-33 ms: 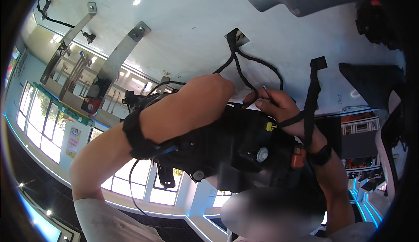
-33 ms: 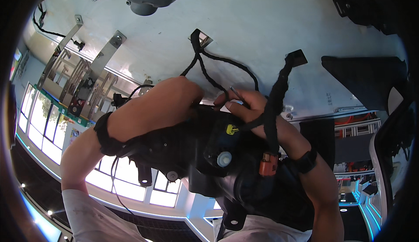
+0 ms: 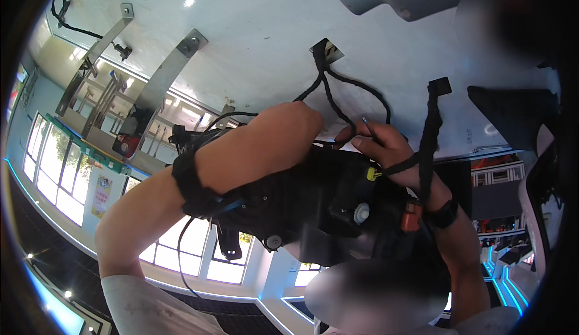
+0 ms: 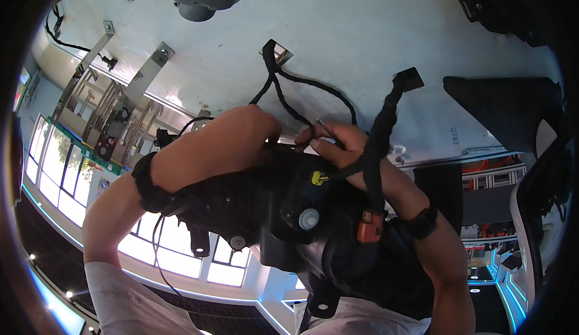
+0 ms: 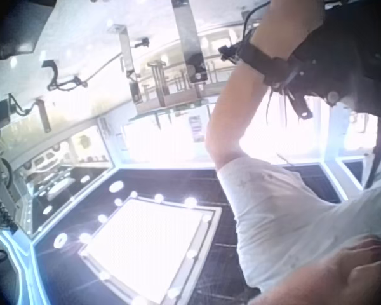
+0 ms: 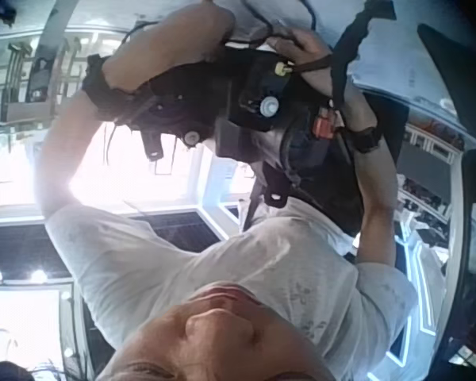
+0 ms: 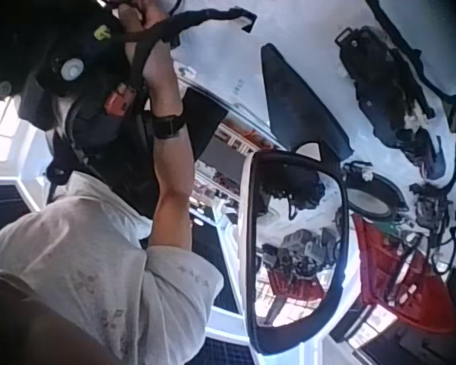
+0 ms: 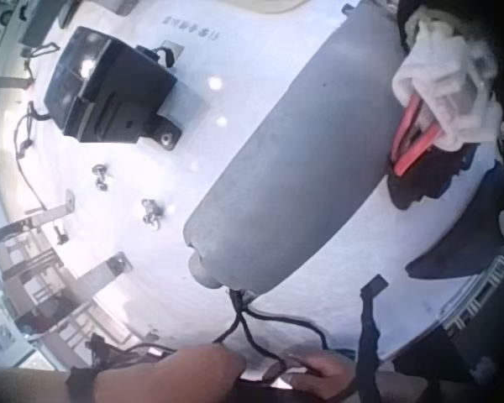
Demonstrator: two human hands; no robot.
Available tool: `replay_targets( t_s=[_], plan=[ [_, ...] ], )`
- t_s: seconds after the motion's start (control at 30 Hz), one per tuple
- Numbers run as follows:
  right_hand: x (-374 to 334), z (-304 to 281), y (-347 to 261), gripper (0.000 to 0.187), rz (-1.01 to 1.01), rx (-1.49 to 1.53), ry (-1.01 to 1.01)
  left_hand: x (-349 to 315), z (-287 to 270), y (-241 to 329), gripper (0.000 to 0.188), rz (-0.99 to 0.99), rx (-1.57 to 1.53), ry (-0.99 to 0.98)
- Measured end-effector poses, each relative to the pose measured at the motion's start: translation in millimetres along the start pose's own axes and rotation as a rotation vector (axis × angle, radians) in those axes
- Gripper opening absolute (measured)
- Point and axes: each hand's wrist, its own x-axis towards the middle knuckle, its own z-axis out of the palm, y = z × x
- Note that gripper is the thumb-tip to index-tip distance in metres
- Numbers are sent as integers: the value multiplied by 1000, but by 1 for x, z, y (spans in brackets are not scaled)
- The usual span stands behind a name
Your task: The person is disassembling components from a car headlight assembly using a screwdriver and hands.
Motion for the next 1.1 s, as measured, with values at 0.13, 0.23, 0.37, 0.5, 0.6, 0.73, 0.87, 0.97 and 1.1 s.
replay_targets(
  t_s=[0.13,0.23,0.37,0.5,0.6,0.73,0.87,0.97,1.1],
  plan=[
    [1,0,2,28,-8,-77,-5,16,5,-5,17,-2,95,-149],
    [0,1,2,29,-11,-82,21,17,6,-8,21,4,76,-107],
    [0,2,-2,30,45,-40,-6,15,10,-9,26,-9,82,-79],
    [1,1,-2,31,18,-57,-19,21,10,-15,30,-75,138,-179],
    [2,1,3,31,-2,-75,-12,25,2,-9,35,-89,116,-264],
    [2,1,3,31,26,-46,-20,26,-1,-8,32,-120,-4,-306],
    [2,4,-1,27,24,-13,10,35,5,-11,30,-237,10,-485],
    [2,2,0,27,24,-32,11,34,8,-12,30,-196,24,-447],
    [-2,1,-3,28,45,-31,18,35,9,2,23,-207,98,-318]
  ],
)
